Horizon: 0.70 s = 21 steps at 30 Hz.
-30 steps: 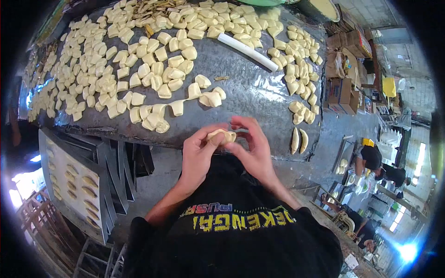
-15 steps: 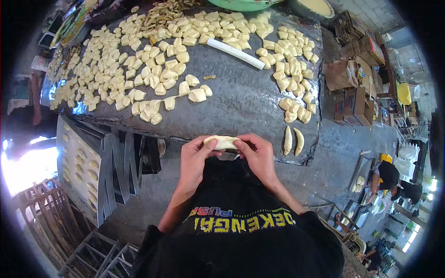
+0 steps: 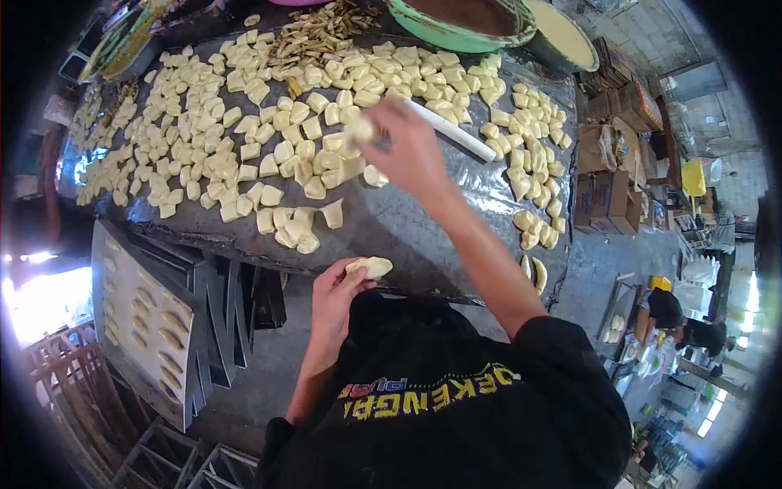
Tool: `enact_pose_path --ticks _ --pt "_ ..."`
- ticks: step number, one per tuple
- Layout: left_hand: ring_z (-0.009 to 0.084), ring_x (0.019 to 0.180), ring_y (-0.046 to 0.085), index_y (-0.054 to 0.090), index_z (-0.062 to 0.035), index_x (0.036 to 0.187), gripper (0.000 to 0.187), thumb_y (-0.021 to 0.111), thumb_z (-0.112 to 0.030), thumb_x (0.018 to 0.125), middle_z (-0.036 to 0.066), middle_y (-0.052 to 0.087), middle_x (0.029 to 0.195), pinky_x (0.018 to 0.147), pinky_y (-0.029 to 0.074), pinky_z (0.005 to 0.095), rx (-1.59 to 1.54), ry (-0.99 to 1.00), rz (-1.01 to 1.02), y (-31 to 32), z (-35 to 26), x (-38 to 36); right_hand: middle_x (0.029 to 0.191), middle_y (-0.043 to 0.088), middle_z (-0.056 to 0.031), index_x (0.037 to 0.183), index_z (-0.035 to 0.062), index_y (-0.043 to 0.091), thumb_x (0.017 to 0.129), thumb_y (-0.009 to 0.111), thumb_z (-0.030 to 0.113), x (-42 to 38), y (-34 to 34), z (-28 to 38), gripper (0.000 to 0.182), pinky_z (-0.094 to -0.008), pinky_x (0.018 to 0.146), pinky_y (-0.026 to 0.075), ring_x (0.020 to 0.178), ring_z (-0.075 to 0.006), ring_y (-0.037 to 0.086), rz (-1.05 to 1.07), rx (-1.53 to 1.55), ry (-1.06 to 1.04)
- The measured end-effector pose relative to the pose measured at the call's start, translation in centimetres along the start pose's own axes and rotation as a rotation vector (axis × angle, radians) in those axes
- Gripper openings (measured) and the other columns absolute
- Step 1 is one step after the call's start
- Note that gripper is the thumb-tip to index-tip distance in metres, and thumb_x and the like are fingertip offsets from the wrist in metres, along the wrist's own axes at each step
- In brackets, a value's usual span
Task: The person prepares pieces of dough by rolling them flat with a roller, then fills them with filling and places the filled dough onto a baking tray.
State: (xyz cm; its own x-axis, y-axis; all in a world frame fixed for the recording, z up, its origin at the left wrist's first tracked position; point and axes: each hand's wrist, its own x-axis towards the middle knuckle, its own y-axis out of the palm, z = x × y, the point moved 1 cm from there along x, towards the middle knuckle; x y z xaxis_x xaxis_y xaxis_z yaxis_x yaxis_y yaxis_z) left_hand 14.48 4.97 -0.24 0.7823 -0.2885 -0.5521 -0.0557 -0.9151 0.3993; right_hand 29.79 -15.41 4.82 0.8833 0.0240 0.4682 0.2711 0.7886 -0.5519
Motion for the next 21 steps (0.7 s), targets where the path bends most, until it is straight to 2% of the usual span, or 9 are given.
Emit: enact_pose_path --ticks 3,5,6,8,10,12,14,17,21 --pt "0.0188 0.094 0.069 0.064 0.0079 0.118 0.025 0.062 -0.006 0.097 0.014 0.070 0.108 0.085 0.056 0.0310 -0.004 -0.015 0.038 -0.7 -0.7 1.9 0.110 0.064 -0.0193 0.114 0.0035 0.067 0.076 0.077 0.020 6.1 2.4 -2.7 0.042 -0.0432 0.080 0.055 0.094 -0.0363 0.067 -0.137 0.026 -0.031" --pt "0.0192 0.095 0.069 0.064 0.0077 0.118 0.025 0.061 -0.006 0.098 0.014 0.070 0.108 0.086 0.056 0.0311 -0.045 -0.040 0.071 -0.7 -1.3 3.1 0.114 0.064 -0.0200 0.118 0.0026 0.065 0.079 0.077 0.024 7.3 4.3 -5.2 0.046 -0.0437 0.085 0.054 0.097 -0.0377 0.066 -0.033 -0.709 -0.098" --pt "0.0192 0.095 0.069 0.064 0.0077 0.118 0.025 0.061 -0.006 0.098 0.014 0.070 0.108 0.086 0.056 0.0311 -0.044 -0.059 0.081 -0.7 -1.9 3.4 0.114 0.064 -0.0200 0.118 0.0026 0.065 0.079 0.077 0.024 6.4 4.1 -5.8 0.046 -0.0437 0.085 0.054 0.097 -0.0377 0.066 -0.026 -0.720 -0.080" --pt "0.0247 0.102 0.069 0.063 0.0084 0.118 0.024 0.058 -0.005 0.099 0.016 0.070 0.113 0.088 0.056 0.0332 -0.080 -0.056 0.134 -0.2 -3.0 4.4 0.116 0.065 -0.0215 0.122 0.0005 0.063 0.081 0.077 0.028 3.7 1.1 -4.9 0.051 -0.0445 0.089 0.053 0.100 -0.0405 0.065 -0.004 -0.407 0.085" --pt "0.0247 0.103 0.069 0.063 0.0085 0.119 0.025 0.058 -0.007 0.099 0.016 0.069 0.114 0.088 0.056 0.0337 -0.085 -0.068 0.098 -0.2 -2.9 5.2 0.118 0.066 -0.0192 0.125 -0.0012 0.061 0.084 0.078 0.030 -2.1 -1.7 -3.0 0.054 -0.0409 0.087 0.054 0.100 -0.0332 0.067 0.225 -0.120 0.346" --pt "0.0238 0.100 0.070 0.063 0.0084 0.120 0.027 0.059 -0.010 0.100 0.016 0.069 0.114 0.088 0.057 0.0334 -0.031 -0.076 0.162 0.0 -3.0 5.9 0.112 0.070 -0.0132 0.124 -0.0015 0.064 0.090 0.075 0.025 -7.8 -2.6 0.5 0.044 -0.0344 0.083 0.054 0.096 -0.0204 0.068 0.297 0.271 0.824" --pt "0.0229 0.098 0.071 0.063 0.0078 0.121 0.029 0.059 -0.012 0.101 0.015 0.070 0.114 0.088 0.058 0.0333 -0.026 -0.097 0.181 0.7 -2.3 6.2 0.104 0.072 -0.0080 0.117 -0.0016 0.068 0.095 0.070 0.017 -12.1 -2.5 1.3 0.029 -0.0283 0.080 0.054 0.092 -0.0114 0.066 0.309 0.517 0.935" --pt "0.0207 0.097 0.070 0.062 0.0074 0.124 0.030 0.058 -0.012 0.101 0.014 0.070 0.113 0.086 0.058 0.0323 0.049 -0.264 0.308 1.9 -1.7 5.9 0.098 0.073 -0.0071 0.112 -0.0019 0.070 0.096 0.067 0.011 -15.5 -4.0 3.1 0.021 -0.0262 0.079 0.054 0.089 -0.0106 0.067 0.158 0.413 1.047" --pt "0.0196 0.092 0.070 0.061 0.0080 0.126 0.032 0.057 -0.013 0.101 0.014 0.070 0.111 0.082 0.059 0.0317 -0.040 -0.382 0.359 3.7 -0.2 4.3 0.097 0.072 -0.0077 0.110 -0.0023 0.070 0.094 0.069 0.011 -19.5 -6.3 3.5 0.021 -0.0260 0.077 0.053 0.087 -0.0109 0.067 -0.068 0.498 0.998"
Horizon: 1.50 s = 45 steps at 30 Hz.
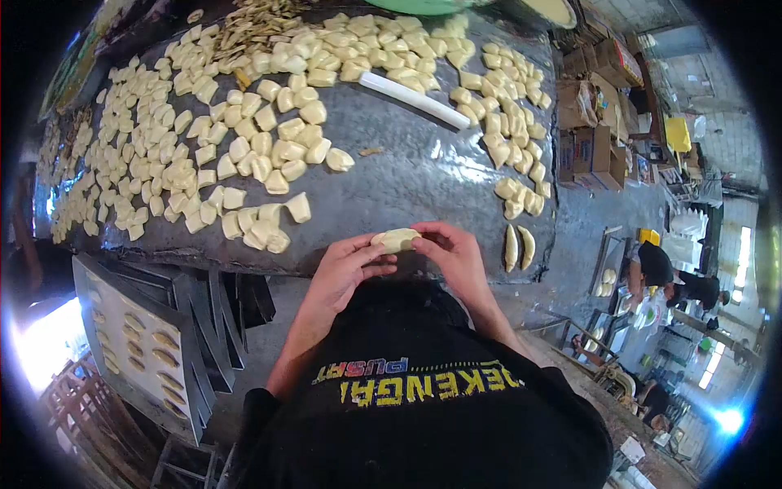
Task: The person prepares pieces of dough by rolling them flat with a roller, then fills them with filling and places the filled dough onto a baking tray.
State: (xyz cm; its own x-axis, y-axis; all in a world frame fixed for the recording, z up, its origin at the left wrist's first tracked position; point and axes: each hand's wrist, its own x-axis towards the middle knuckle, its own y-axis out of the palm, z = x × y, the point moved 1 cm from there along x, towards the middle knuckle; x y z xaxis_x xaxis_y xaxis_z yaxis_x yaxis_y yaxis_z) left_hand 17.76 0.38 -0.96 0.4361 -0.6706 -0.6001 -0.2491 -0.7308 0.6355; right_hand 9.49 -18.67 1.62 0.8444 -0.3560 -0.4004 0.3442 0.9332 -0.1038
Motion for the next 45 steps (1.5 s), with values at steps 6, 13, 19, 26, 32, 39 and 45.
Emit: enact_pose_path --ticks 6,13,19,26,32,39,45 --pt "0.0148 0.086 0.067 0.068 -0.0016 0.108 0.018 0.070 -0.009 0.092 0.009 0.070 0.098 0.070 0.055 0.0322 0.800 0.477 -0.484 2.3 3.1 0.5 0.091 0.072 -0.0087 0.108 -0.0033 0.068 0.092 0.069 0.005 -0.3 -3.1 -2.7 0.018 -0.0305 0.074 0.054 0.082 -0.0174 0.069 -0.116 -0.002 -0.025" --pt "0.0291 0.093 0.062 0.071 -0.0056 0.109 0.025 0.073 -0.011 0.085 0.008 0.065 0.105 0.078 0.052 0.0403 1.624 1.111 -0.635 1.8 4.9 2.2 0.116 0.063 -0.0124 0.112 0.0034 0.067 0.086 0.070 0.005 0.3 -3.9 -4.5 0.027 -0.0383 0.085 0.052 0.104 -0.0360 0.060 -0.180 -0.738 -0.736" --pt "0.0351 0.124 0.047 0.060 -0.0017 0.131 0.047 0.066 -0.025 0.091 0.013 0.053 0.133 0.101 0.041 0.0488 1.802 0.881 -0.659 3.0 6.2 0.6 0.125 0.060 -0.0136 0.120 0.0046 0.066 0.086 0.070 0.011 -1.0 -4.8 -3.2 0.035 -0.0466 0.092 0.048 0.110 -0.0360 0.057 -0.122 -1.006 -0.850" --pt "0.0420 0.130 0.043 0.054 -0.0076 0.141 0.057 0.066 -0.014 0.086 0.016 0.048 0.140 0.110 0.036 0.0529 1.689 1.068 -0.697 0.8 1.3 2.8 0.121 0.059 -0.0156 0.124 -0.0020 0.057 0.084 0.061 0.007 15.9 -1.8 3.7 0.042 -0.0441 0.095 0.047 0.112 -0.0353 0.057 -0.431 -1.305 -0.958" --pt "0.0315 0.107 0.059 0.070 -0.0074 0.111 0.028 0.059 -0.006 0.085 0.011 0.066 0.113 0.091 0.049 0.0425 1.797 1.051 -0.466 -4.5 -10.1 7.1 0.104 0.060 -0.0159 0.114 -0.0006 0.059 0.082 0.061 0.004 19.2 -2.4 3.1 0.033 -0.0446 0.087 0.047 0.100 -0.0325 0.060 -0.341 -1.442 -0.888" --pt "0.0408 0.112 0.058 0.060 0.0045 0.124 0.034 0.057 -0.008 0.092 0.024 0.061 0.124 0.098 0.046 0.0472 1.609 1.118 -1.303 -10.4 -15.0 7.5 0.109 0.063 -0.0153 0.122 0.0029 0.061 0.089 0.066 0.008 4.8 -6.4 3.6 0.034 -0.0460 0.087 0.047 0.101 -0.0353 0.061 -0.102 -1.010 -0.757" --pt "0.0342 0.138 0.042 0.052 -0.0030 0.142 0.057 0.063 -0.013 0.086 0.009 0.051 0.145 0.117 0.030 0.0524 2.007 0.966 -0.257 2.9 0.2 -1.4 0.111 0.064 -0.0122 0.122 0.0040 0.061 0.083 0.063 0.006 0.8 -4.5 -0.7 0.038 -0.0431 0.090 0.047 0.098 -0.0309 0.061 0.116 -0.981 -0.861"
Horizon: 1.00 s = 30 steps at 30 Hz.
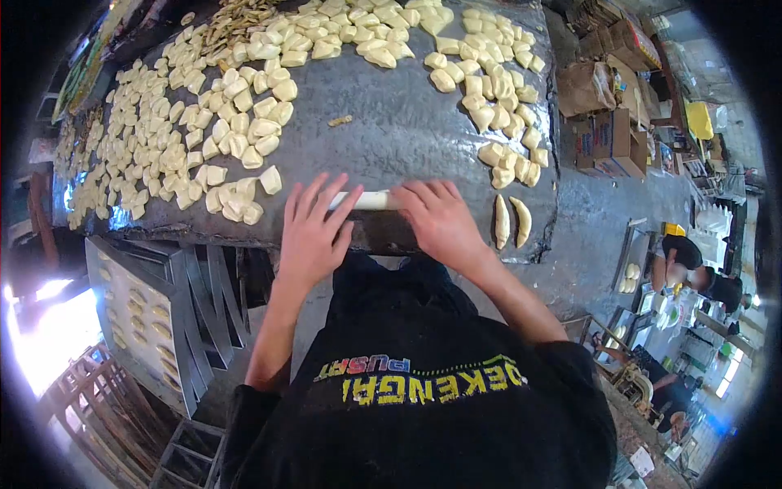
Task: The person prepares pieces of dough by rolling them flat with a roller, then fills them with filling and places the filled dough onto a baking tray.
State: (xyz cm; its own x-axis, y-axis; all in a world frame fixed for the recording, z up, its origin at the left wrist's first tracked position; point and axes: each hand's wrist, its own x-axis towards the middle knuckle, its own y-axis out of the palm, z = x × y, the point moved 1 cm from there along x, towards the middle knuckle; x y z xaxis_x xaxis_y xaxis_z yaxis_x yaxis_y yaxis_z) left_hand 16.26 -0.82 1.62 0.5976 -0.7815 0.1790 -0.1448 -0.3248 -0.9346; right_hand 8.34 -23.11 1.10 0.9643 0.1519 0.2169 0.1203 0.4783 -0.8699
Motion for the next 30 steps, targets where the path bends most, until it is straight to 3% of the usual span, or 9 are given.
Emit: enact_pose_path --ticks 5,7,10,17,22,24,25,29,30 --pt "0.0330 0.144 0.037 0.047 -0.0059 0.148 0.058 0.058 -0.013 0.091 0.009 0.046 0.152 0.120 0.025 0.0534 0.135 -0.043 0.097 3.5 1.4 -0.2 0.119 0.065 -0.0093 0.126 0.0043 0.061 0.086 0.060 0.010 -0.7 2.2 0.3 0.040 -0.0447 0.097 0.046 0.106 -0.0295 0.061 0.016 -0.063 0.019" --pt "0.0335 0.147 0.034 0.042 -0.0039 0.150 0.060 0.056 -0.016 0.093 0.011 0.042 0.156 0.121 0.023 0.0536 0.096 -0.024 0.142 4.0 1.7 -0.1 0.135 0.061 -0.0104 0.133 0.0044 0.058 0.091 0.059 0.014 0.0 2.4 0.5 0.044 -0.0498 0.107 0.041 0.123 -0.0321 0.057 -0.060 -0.178 0.060" --pt "0.0344 0.151 0.027 0.032 0.0023 0.153 0.065 0.052 -0.023 0.097 0.018 0.031 0.161 0.122 0.020 0.0541 -0.157 -0.131 0.028 4.7 1.0 1.5 0.147 0.054 -0.0122 0.141 0.0037 0.053 0.096 0.055 0.022 1.1 2.8 -0.1 0.049 -0.0548 0.114 0.033 0.138 -0.0351 0.046 -0.050 -0.204 0.141" --pt "0.0358 0.153 0.020 0.029 0.0033 0.155 0.069 0.048 -0.034 0.100 0.023 0.022 0.164 0.121 0.019 0.0561 0.077 -0.207 -0.105 6.6 4.5 9.7 0.160 0.033 -0.0194 0.146 -0.0041 0.042 0.098 0.051 0.032 7.2 3.5 -5.3 0.062 -0.0573 0.118 0.027 0.146 -0.0409 0.034 -0.044 -0.321 0.199" --pt "0.0383 0.153 0.017 0.030 -0.0018 0.156 0.071 0.051 -0.037 0.099 0.022 0.017 0.165 0.121 0.018 0.0588 0.122 -0.188 -0.287 7.1 7.5 14.7 0.154 0.040 -0.0226 0.144 -0.0047 0.043 0.093 0.058 0.026 10.8 2.9 -9.7 0.061 -0.0508 0.114 0.036 0.140 -0.0416 0.041 -0.237 -0.287 0.081" --pt "0.0412 0.154 0.011 0.025 -0.0035 0.158 0.070 0.050 -0.035 0.100 0.022 0.010 0.166 0.120 0.018 0.0603 0.108 -0.225 -0.335 6.9 8.0 15.5 0.144 0.048 -0.0228 0.140 -0.0018 0.049 0.090 0.061 0.023 10.9 0.1 -8.2 0.056 -0.0497 0.108 0.040 0.131 -0.0427 0.047 -0.025 0.032 -0.038" --pt "0.0405 0.154 0.010 0.024 -0.0029 0.158 0.071 0.051 -0.034 0.100 0.021 0.009 0.167 0.120 0.018 0.0601 0.110 -0.231 -0.330 6.7 7.8 15.2 0.130 0.056 -0.0204 0.135 0.0014 0.054 0.088 0.064 0.017 9.5 0.1 -7.6 0.050 -0.0469 0.101 0.044 0.120 -0.0391 0.054 -0.019 -0.003 -0.079" --pt "0.0408 0.153 0.012 0.029 -0.0046 0.157 0.065 0.050 -0.031 0.101 0.018 0.015 0.167 0.120 0.019 0.0595 0.001 -0.207 -0.366 6.1 6.9 11.6 0.113 0.060 -0.0134 0.128 0.0032 0.057 0.083 0.064 0.009 4.5 -0.4 -5.4 0.046 -0.0429 0.093 0.046 0.105 -0.0303 0.058 0.134 -0.236 -0.031" --pt "0.0388 0.151 0.022 0.036 -0.0053 0.153 0.060 0.052 -0.029 0.100 0.018 0.027 0.162 0.119 0.021 0.0581 -0.107 -0.130 -0.345 5.8 6.6 10.3 0.113 0.060 -0.0134 0.128 0.0032 0.057 0.083 0.064 0.009 3.9 -0.6 -4.6 0.046 -0.0429 0.093 0.046 0.105 -0.0303 0.058 0.129 -0.237 -0.036"
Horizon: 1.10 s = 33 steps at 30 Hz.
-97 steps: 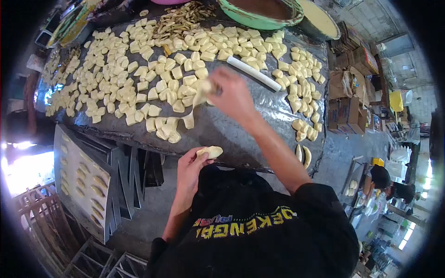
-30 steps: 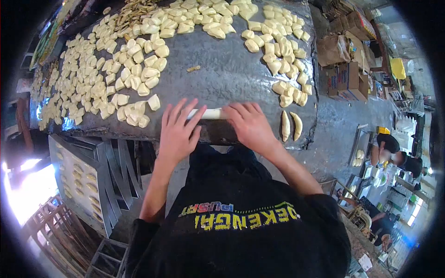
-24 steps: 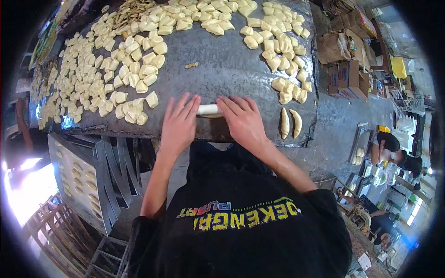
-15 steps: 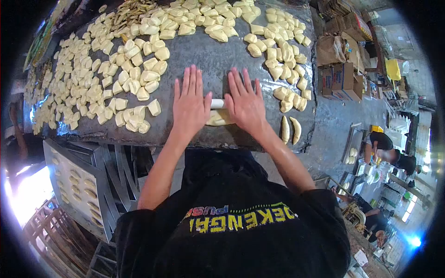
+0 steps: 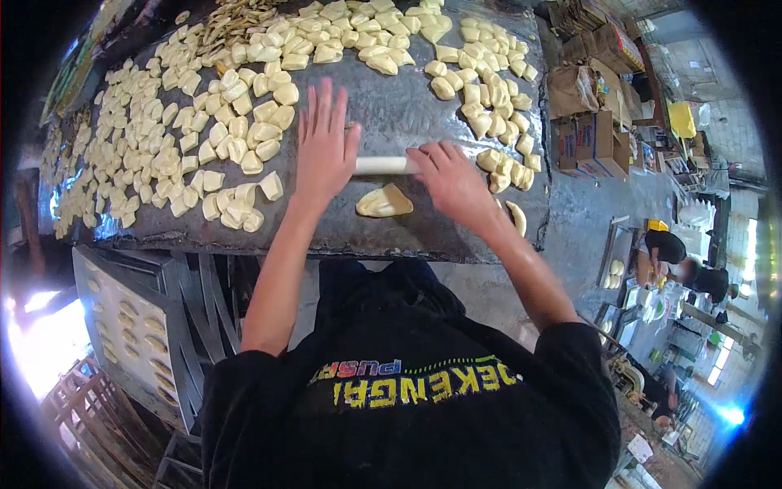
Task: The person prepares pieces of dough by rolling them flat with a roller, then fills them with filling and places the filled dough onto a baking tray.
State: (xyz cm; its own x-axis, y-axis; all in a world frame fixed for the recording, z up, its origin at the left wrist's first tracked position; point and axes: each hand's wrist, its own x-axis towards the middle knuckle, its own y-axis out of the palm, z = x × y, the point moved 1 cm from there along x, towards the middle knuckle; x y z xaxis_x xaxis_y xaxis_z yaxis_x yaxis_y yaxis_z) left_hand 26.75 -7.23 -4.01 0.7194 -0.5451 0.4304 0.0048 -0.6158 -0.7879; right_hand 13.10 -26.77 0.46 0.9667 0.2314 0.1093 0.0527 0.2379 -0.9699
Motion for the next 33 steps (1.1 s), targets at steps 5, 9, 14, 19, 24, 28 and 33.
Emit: enact_pose_path --ticks 5,9,14,19,24,28,33 --pt "0.0279 0.127 0.056 0.059 -0.0042 0.134 0.043 0.061 -0.024 0.096 0.011 0.065 0.130 0.112 0.037 0.0479 -0.050 0.205 0.378 -4.2 -1.8 -8.1 0.114 0.062 -0.0117 0.128 0.0039 0.057 0.082 0.060 0.006 -3.3 0.0 3.1 0.046 -0.0445 0.097 0.045 0.109 -0.0299 0.058 -0.033 0.086 -0.053" --pt "0.0276 0.128 0.057 0.052 -0.0047 0.143 0.049 0.058 -0.020 0.097 0.012 0.058 0.141 0.114 0.036 0.0484 -0.066 0.117 0.299 -3.2 -2.9 -10.3 0.138 0.055 -0.0146 0.136 0.0014 0.053 0.087 0.058 0.011 -4.4 2.5 4.1 0.051 -0.0492 0.111 0.037 0.132 -0.0299 0.050 -0.059 0.089 0.079" --pt "0.0357 0.149 0.030 0.030 -0.0006 0.156 0.065 0.050 -0.029 0.101 0.022 0.029 0.162 0.120 0.026 0.0510 0.096 -0.028 0.230 -1.9 -3.6 -6.1 0.156 0.041 -0.0181 0.145 -0.0026 0.045 0.096 0.053 0.025 -1.0 3.8 3.0 0.057 -0.0553 0.117 0.029 0.145 -0.0361 0.037 -0.128 -0.048 0.234" --pt "0.0369 0.153 0.019 0.026 -0.0012 0.157 0.072 0.051 -0.037 0.100 0.022 0.019 0.165 0.121 0.022 0.0545 0.216 0.012 0.193 1.1 0.0 0.9 0.157 0.036 -0.0211 0.147 -0.0056 0.040 0.098 0.052 0.028 4.5 5.2 -2.3 0.060 -0.0548 0.116 0.031 0.144 -0.0427 0.035 -0.266 -0.050 0.266" --pt "0.0371 0.154 0.013 0.024 -0.0012 0.158 0.073 0.050 -0.038 0.100 0.021 0.014 0.166 0.121 0.017 0.0579 0.268 0.032 0.077 1.3 0.8 3.4 0.144 0.048 -0.0230 0.141 -0.0019 0.048 0.092 0.061 0.025 4.1 0.5 -2.1 0.057 -0.0504 0.110 0.039 0.133 -0.0425 0.046 -0.099 0.221 0.016" --pt "0.0373 0.154 0.014 0.024 -0.0001 0.157 0.071 0.049 -0.035 0.101 0.022 0.014 0.166 0.122 0.017 0.0562 0.146 -0.026 0.081 0.9 -0.3 -0.5 0.126 0.057 -0.0145 0.128 0.0051 0.055 0.084 0.068 0.011 0.9 0.6 -0.4 0.046 -0.0421 0.101 0.044 0.123 -0.0341 0.052 0.140 -0.101 0.048" --pt "0.0375 0.152 0.022 0.029 0.0046 0.154 0.066 0.048 -0.030 0.101 0.023 0.024 0.163 0.122 0.019 0.0523 0.140 0.004 0.134 -0.7 -2.3 -5.1 0.140 0.051 -0.0225 0.130 -0.0020 0.051 0.085 0.061 0.008 -3.9 2.9 2.3 0.047 -0.0495 0.115 0.035 0.136 -0.0381 0.044 -0.128 0.158 0.007"
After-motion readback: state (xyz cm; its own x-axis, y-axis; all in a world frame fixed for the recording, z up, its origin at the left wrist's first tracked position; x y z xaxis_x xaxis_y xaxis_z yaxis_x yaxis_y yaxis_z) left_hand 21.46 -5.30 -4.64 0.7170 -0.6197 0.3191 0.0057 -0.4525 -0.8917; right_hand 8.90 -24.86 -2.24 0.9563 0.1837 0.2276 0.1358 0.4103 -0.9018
